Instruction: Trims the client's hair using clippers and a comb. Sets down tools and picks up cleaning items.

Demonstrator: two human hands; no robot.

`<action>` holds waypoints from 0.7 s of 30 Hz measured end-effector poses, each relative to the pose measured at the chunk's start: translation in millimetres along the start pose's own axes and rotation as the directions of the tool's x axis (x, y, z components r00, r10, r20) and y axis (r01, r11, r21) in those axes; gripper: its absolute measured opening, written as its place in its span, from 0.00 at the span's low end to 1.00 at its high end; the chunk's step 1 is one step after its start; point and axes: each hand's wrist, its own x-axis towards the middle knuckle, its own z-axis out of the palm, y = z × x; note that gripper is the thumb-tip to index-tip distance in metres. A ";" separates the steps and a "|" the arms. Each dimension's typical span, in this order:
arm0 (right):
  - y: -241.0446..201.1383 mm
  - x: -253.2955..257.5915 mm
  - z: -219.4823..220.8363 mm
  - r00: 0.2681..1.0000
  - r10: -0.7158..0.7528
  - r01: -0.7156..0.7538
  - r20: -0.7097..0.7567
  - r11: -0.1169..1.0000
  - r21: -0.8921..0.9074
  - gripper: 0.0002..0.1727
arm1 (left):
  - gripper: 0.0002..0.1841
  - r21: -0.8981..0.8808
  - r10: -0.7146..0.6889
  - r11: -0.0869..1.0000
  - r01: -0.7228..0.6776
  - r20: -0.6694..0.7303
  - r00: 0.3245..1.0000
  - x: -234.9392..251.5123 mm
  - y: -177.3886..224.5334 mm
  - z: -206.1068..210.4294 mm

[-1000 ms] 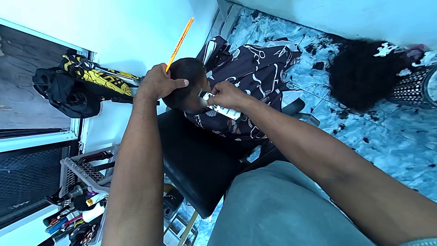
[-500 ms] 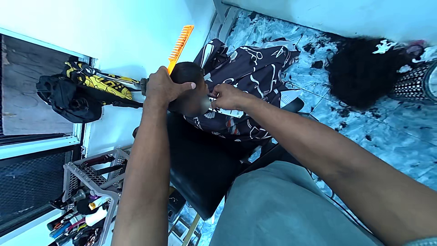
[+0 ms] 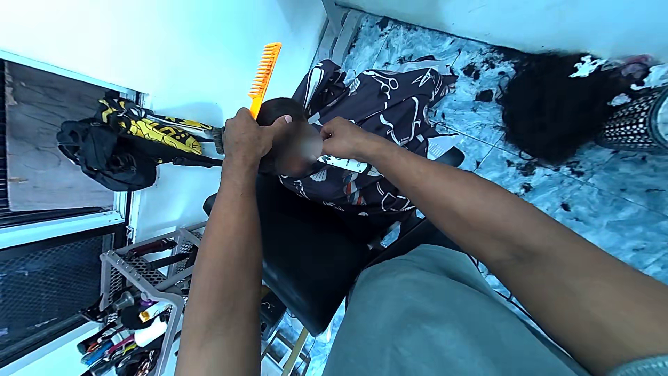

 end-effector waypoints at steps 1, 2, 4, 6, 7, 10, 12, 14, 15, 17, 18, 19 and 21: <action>-2.0 -1.1 -0.3 1.000 0.006 -0.005 0.001 0.999 -0.050 0.19 | 0.52 0.003 0.000 1.000 0.000 0.000 1.000 0.0 -0.5 0.1; -3.3 -1.8 -0.5 1.000 0.014 -0.013 0.001 0.996 -0.092 0.19 | 0.52 0.005 0.001 1.000 -0.001 0.001 1.000 -0.2 -0.6 0.0; -2.2 -0.2 -0.5 1.000 0.008 -0.008 -0.004 0.997 -0.072 0.19 | 0.52 0.002 0.003 1.000 -0.003 0.001 1.000 -0.1 -0.4 -0.3; -0.2 1.8 -0.4 1.000 -0.002 0.002 -0.003 1.000 0.011 0.19 | 0.52 -0.004 0.005 1.000 -0.005 0.005 1.000 0.3 -1.4 -0.3; 0.3 2.6 0.0 1.000 -0.002 0.002 -0.003 1.000 0.019 0.19 | 0.52 -0.006 0.002 1.000 -0.001 0.012 1.000 0.3 -1.8 -0.7; -0.8 3.2 -1.2 1.000 0.003 -0.003 0.000 1.000 0.009 0.19 | 0.52 -0.005 -0.002 1.000 0.003 0.026 1.000 0.6 -2.2 -1.0; -0.3 3.7 -1.6 1.000 -0.017 0.018 -0.007 0.998 0.055 0.18 | 0.51 -0.008 0.001 1.000 0.000 0.029 1.000 0.7 -2.6 -1.0; -2.3 3.4 -2.0 1.000 -0.023 0.023 0.001 0.999 0.029 0.18 | 0.51 -0.019 0.002 1.000 -0.001 0.032 0.999 0.2 -2.9 -1.4; -3.3 3.4 -2.1 1.000 -0.019 0.019 0.000 1.000 -0.001 0.18 | 0.51 -0.024 0.003 1.000 -0.002 0.032 0.999 -0.1 -2.9 -1.7; -3.3 4.6 -2.3 1.000 -0.022 0.022 -0.001 1.000 0.011 0.18 | 0.51 -0.020 0.006 1.000 -0.005 0.033 0.999 0.7 -2.5 -1.3; -2.2 5.5 -2.0 0.999 -0.032 0.032 -0.002 0.998 0.046 0.18 | 0.51 -0.017 0.007 1.000 -0.006 0.034 0.999 0.9 -2.4 -0.9; -2.3 5.1 -2.3 0.999 -0.035 0.034 0.002 0.997 0.063 0.18 | 0.51 -0.016 0.007 1.000 -0.006 0.034 0.999 0.8 -2.6 -0.6; -4.2 3.3 -2.5 1.000 -0.020 0.020 0.004 1.000 0.011 0.18 | 0.51 -0.017 0.002 1.000 -0.002 0.038 0.999 -0.2 -2.8 -1.3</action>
